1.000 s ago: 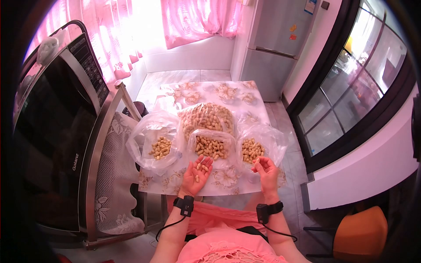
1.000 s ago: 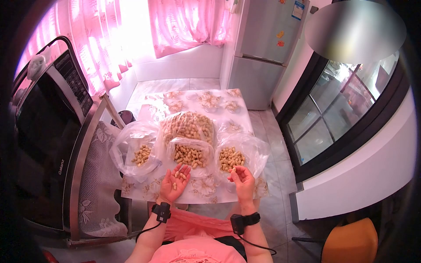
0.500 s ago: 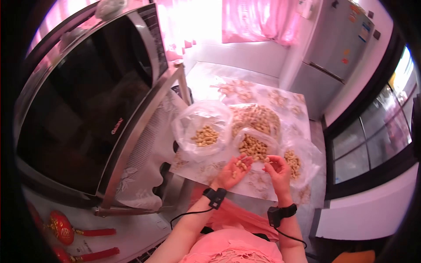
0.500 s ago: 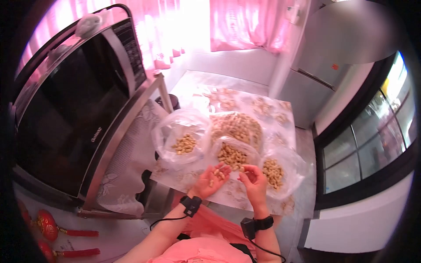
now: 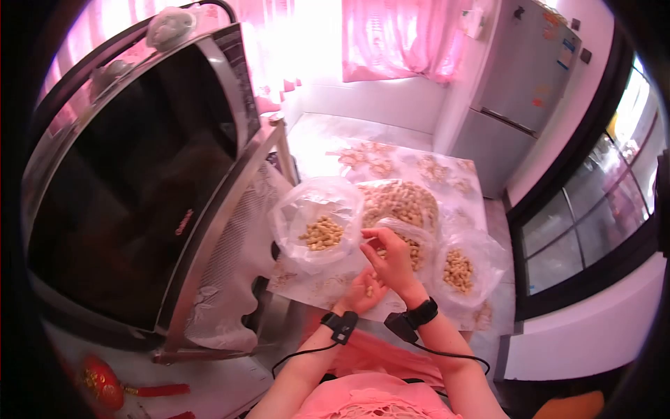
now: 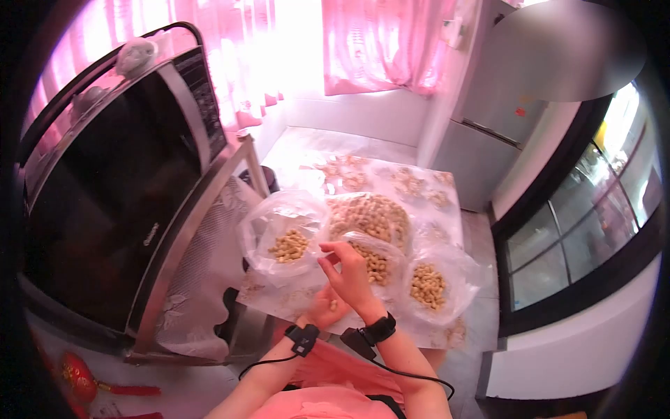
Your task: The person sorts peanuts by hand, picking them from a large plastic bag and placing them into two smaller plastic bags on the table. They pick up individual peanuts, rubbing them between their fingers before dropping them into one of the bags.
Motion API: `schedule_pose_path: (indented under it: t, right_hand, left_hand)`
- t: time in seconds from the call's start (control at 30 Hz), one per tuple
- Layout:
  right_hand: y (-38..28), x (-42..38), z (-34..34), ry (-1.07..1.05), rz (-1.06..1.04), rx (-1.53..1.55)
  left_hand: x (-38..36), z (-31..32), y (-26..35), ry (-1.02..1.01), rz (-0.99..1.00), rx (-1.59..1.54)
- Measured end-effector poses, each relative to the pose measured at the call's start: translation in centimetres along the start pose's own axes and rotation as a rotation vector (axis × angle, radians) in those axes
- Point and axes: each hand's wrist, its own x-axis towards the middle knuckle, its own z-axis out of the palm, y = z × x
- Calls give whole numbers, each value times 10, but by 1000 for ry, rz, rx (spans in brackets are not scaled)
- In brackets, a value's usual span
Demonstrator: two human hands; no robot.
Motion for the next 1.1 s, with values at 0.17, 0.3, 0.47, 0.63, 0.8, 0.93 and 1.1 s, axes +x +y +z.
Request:
schedule_pose_path:
  t: [0.17, 0.3, 0.47, 0.63, 0.8, 0.93, 1.1]
  right_hand:
    - [31, -44, -76, 128, 71, -95]
    - [73, -69, -149, 173, 285, -238]
    - [127, -74, -187, 189, 321, -520]
    - [183, -65, -186, 54, 210, -779]
    - [199, -56, -182, -14, 304, -868]
    - [189, -61, -192, 28, 382, -836]
    - [152, -69, -213, 143, 413, -659]
  left_hand:
    - [-3, 4, 1, -83, -4, -58]
    - [-4, 8, 1, 15, 19, 0]
    - [-3, 7, 2, 23, 13, -9]
    - [-4, 9, 2, 20, 14, 1]
    - [-4, 12, 4, 23, -2, -26]
    - [-4, 11, 4, 19, 3, -16]
    - [-5, 8, 2, 28, 9, -18]
